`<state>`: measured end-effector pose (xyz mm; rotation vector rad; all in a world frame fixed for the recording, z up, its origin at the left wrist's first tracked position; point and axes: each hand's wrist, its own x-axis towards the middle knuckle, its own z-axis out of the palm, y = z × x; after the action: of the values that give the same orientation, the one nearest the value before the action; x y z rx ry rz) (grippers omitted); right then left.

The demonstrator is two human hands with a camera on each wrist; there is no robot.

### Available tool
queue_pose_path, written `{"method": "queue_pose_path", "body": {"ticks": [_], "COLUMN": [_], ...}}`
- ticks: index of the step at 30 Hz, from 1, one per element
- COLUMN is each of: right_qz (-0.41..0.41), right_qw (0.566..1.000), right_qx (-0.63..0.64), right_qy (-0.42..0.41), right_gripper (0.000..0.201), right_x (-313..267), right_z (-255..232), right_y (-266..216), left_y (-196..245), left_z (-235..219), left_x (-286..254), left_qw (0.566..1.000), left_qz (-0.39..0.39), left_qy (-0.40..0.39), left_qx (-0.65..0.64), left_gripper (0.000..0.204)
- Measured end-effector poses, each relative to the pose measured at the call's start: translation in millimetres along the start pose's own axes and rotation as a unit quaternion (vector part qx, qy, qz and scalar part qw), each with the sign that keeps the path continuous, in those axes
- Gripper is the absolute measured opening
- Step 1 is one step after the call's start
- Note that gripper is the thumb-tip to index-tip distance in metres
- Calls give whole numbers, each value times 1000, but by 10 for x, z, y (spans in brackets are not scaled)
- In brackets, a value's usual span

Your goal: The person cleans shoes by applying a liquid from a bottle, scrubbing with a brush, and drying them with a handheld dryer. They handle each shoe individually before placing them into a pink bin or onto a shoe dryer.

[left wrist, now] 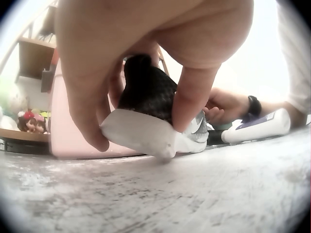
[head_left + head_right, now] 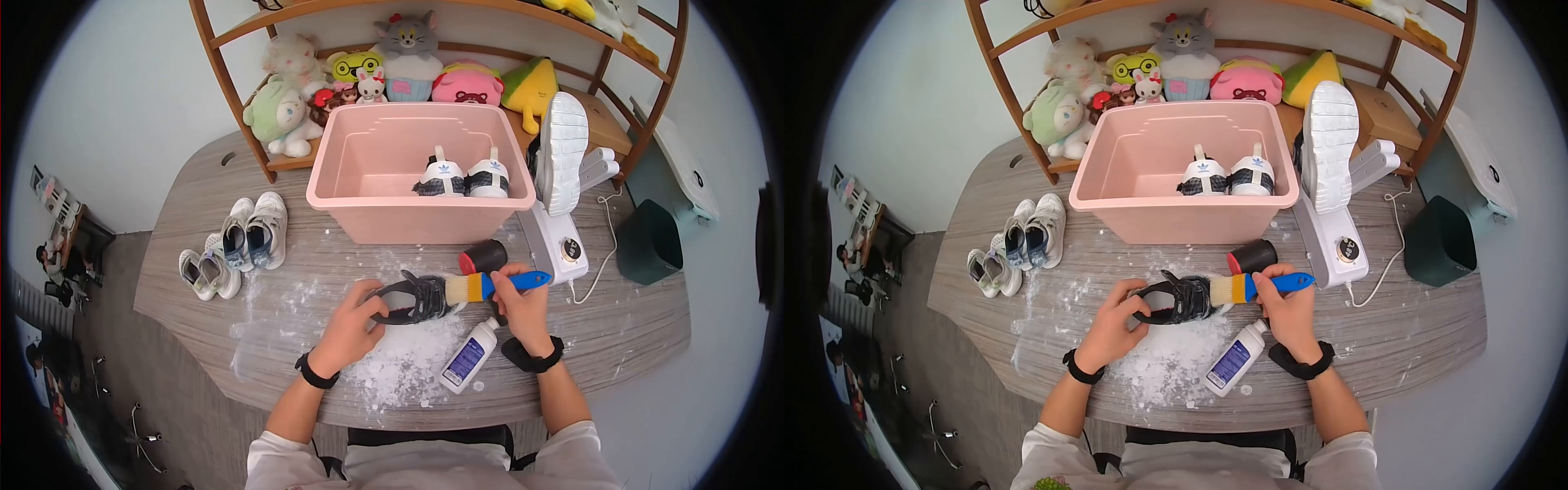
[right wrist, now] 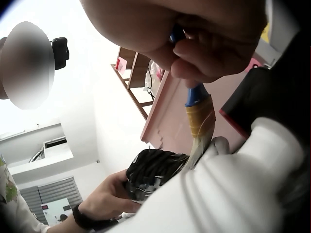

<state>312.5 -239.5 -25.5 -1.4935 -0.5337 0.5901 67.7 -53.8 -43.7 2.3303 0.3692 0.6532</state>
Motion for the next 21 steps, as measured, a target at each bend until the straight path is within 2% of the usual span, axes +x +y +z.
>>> {"method": "queue_pose_path", "body": {"ticks": [1, 3, 7, 9, 10, 12, 17, 20, 21], "right_qz": [0, -94, -78, -17, -16, -34, -27, -53, -64], "right_qw": [1000, 994, 993, 993, 993, 998, 1000, 998, 993], "right_qx": [1, 18, 86, 94, 94, 15, -4, 32, 93], "right_qy": [1, 54, 26, -66, -67, -48, 0, 4, -32], "right_gripper": [14, 13, 13, 14, 14, 16, 17, 17, 17], "right_x": [-1, -1, -125, -175, -163, -103, 9, -112, -167], "right_z": [1, 24, 60, 70, 73, 60, -50, -32, -25], "right_y": [24, 77, -53, -81, -71, -32, -30, -41, -15], "left_y": [-2, -11, 70, 88, 89, 94, 120, 101, 92], "left_z": [1, 1, -25, -51, -64, -86, -73, -54, -55], "left_x": [-3, -18, 6, 20, 27, 35, 32, 7, -2], "left_qw": [1000, 1000, 999, 999, 999, 998, 997, 994, 990], "left_qz": [1, -17, -41, -30, -31, -47, -56, -84, -108], "left_qy": [-1, -3, 10, 14, 15, 15, 20, 16, 12], "left_qx": [1, -11, -18, -36, -35, -44, -46, -68, -85], "left_gripper": [28, 31, 39, 48, 48, 49, 54, 58, 59]}}
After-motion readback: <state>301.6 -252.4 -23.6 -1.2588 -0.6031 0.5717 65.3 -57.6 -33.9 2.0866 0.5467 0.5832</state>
